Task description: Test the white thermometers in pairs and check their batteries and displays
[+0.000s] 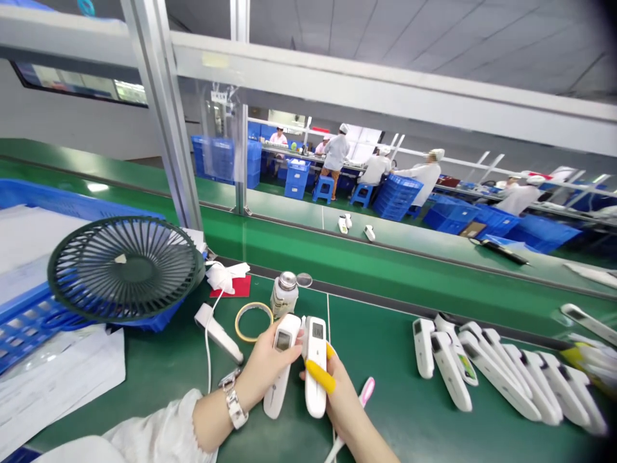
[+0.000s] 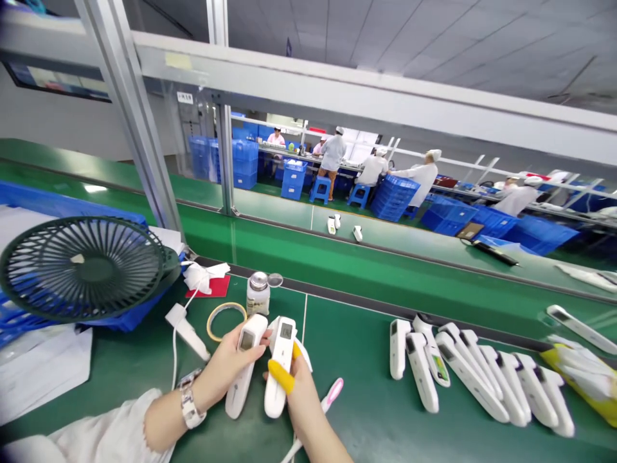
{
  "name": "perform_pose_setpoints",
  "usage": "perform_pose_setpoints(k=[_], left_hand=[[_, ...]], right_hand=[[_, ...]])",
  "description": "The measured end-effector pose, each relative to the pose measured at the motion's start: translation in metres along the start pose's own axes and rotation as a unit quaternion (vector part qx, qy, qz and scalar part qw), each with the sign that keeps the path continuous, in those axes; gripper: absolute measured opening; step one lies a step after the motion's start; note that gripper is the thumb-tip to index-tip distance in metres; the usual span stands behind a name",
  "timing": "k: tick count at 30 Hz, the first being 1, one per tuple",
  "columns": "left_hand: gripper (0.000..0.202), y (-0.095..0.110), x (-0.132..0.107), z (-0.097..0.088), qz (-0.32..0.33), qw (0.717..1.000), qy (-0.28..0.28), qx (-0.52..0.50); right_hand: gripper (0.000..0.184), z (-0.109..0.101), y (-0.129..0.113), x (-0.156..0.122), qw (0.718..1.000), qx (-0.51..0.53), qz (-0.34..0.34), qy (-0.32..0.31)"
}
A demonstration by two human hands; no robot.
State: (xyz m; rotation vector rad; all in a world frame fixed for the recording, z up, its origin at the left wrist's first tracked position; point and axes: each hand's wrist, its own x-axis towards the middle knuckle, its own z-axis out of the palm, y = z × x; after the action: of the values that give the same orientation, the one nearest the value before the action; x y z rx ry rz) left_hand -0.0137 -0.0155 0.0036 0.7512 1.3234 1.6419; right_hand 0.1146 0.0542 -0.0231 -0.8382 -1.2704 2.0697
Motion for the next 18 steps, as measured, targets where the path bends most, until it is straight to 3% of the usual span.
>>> perform_pose_setpoints(k=[2,4,6,9,12,15,18], left_hand=[[0.051,0.000,-0.005,-0.001,0.056,0.994,0.002,0.098],[0.060,-0.002,-0.011,-0.002,0.169,0.959,0.000,0.226],[0.070,-0.005,-0.016,-0.002,0.317,0.889,-0.021,0.329],[0.070,-0.006,-0.021,0.001,0.471,0.777,-0.131,0.397],[0.059,-0.003,-0.026,0.004,0.499,0.711,-0.199,0.453],[0.060,-0.004,-0.029,0.002,0.484,0.674,-0.184,0.527],[0.056,-0.020,-0.022,-0.004,0.513,0.649,-0.183,0.531]], right_hand=[[0.058,-0.001,0.002,0.000,1.000,-0.011,-0.004,0.022],[0.055,-0.004,0.004,0.002,0.999,-0.012,-0.032,0.033],[0.053,-0.007,0.004,0.007,0.997,0.005,-0.064,0.042],[0.048,-0.010,0.003,0.011,0.992,0.034,-0.091,0.079],[0.047,-0.005,-0.003,0.005,0.991,0.053,-0.090,0.086],[0.050,0.001,-0.010,-0.001,0.992,0.080,-0.072,0.058],[0.029,0.001,-0.010,0.005,0.983,0.167,-0.017,0.080]])
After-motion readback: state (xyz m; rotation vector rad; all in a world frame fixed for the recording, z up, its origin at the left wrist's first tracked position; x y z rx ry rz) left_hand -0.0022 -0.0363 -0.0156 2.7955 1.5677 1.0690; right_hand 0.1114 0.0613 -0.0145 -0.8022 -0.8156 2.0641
